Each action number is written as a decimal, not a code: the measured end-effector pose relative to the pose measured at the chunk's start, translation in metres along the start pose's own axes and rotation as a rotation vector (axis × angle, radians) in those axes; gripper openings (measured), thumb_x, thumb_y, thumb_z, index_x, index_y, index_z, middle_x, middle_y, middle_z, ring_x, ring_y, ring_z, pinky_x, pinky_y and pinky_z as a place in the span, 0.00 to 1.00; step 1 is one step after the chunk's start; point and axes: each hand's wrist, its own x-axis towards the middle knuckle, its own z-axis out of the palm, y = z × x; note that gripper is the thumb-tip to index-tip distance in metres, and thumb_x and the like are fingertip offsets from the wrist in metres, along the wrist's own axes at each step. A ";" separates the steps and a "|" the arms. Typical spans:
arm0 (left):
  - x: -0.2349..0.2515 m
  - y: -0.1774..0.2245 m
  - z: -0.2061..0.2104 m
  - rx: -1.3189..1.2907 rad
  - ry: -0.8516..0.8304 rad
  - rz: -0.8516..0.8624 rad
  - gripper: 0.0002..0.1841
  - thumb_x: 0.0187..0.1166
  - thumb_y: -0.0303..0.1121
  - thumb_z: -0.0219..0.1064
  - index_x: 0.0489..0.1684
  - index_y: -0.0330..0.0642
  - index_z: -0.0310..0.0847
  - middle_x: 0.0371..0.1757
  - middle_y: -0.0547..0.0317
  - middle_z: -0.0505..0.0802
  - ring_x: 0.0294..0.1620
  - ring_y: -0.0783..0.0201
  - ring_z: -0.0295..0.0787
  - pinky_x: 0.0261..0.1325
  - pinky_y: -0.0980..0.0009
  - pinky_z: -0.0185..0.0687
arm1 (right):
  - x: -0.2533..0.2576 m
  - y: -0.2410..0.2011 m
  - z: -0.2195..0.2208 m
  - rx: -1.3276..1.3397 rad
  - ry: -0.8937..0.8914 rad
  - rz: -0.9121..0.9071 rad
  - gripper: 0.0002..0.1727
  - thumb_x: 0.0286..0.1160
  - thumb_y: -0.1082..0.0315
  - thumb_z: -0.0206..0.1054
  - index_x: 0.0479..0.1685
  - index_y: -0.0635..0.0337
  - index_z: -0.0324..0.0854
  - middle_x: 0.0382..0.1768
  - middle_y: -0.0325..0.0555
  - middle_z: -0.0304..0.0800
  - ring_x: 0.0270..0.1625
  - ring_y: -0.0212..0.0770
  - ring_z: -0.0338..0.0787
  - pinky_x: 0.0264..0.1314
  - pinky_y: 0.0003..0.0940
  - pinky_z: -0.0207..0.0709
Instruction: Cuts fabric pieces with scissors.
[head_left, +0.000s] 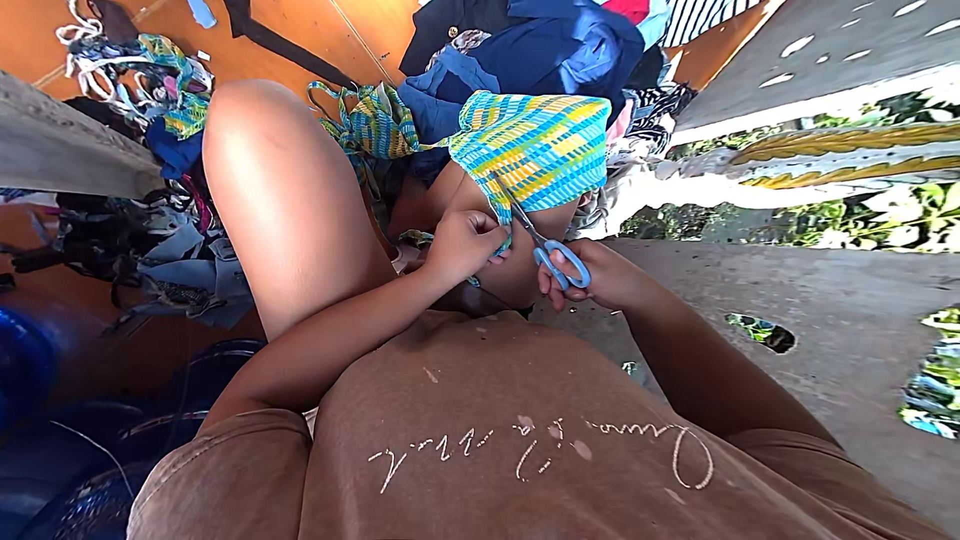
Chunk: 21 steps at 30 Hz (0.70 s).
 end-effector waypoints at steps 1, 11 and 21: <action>0.000 0.000 0.000 0.002 -0.002 0.001 0.10 0.88 0.28 0.63 0.41 0.28 0.83 0.29 0.56 0.92 0.24 0.75 0.88 0.32 0.79 0.85 | 0.000 -0.001 0.001 -0.004 0.003 -0.001 0.22 0.88 0.63 0.47 0.25 0.50 0.81 0.14 0.24 0.86 0.12 0.14 0.76 0.16 0.09 0.65; -0.001 0.000 -0.002 0.041 -0.022 0.000 0.10 0.88 0.29 0.63 0.41 0.28 0.84 0.30 0.55 0.93 0.25 0.74 0.88 0.33 0.78 0.84 | 0.005 -0.007 -0.001 0.018 0.011 0.031 0.24 0.88 0.60 0.47 0.22 0.51 0.82 0.13 0.26 0.86 0.11 0.15 0.73 0.14 0.09 0.62; -0.001 0.000 -0.003 0.053 -0.023 -0.006 0.10 0.88 0.29 0.63 0.41 0.29 0.84 0.30 0.55 0.93 0.26 0.74 0.89 0.34 0.77 0.86 | 0.010 -0.019 0.000 0.008 0.030 0.071 0.26 0.92 0.65 0.46 0.21 0.54 0.81 0.11 0.27 0.83 0.10 0.16 0.71 0.13 0.10 0.60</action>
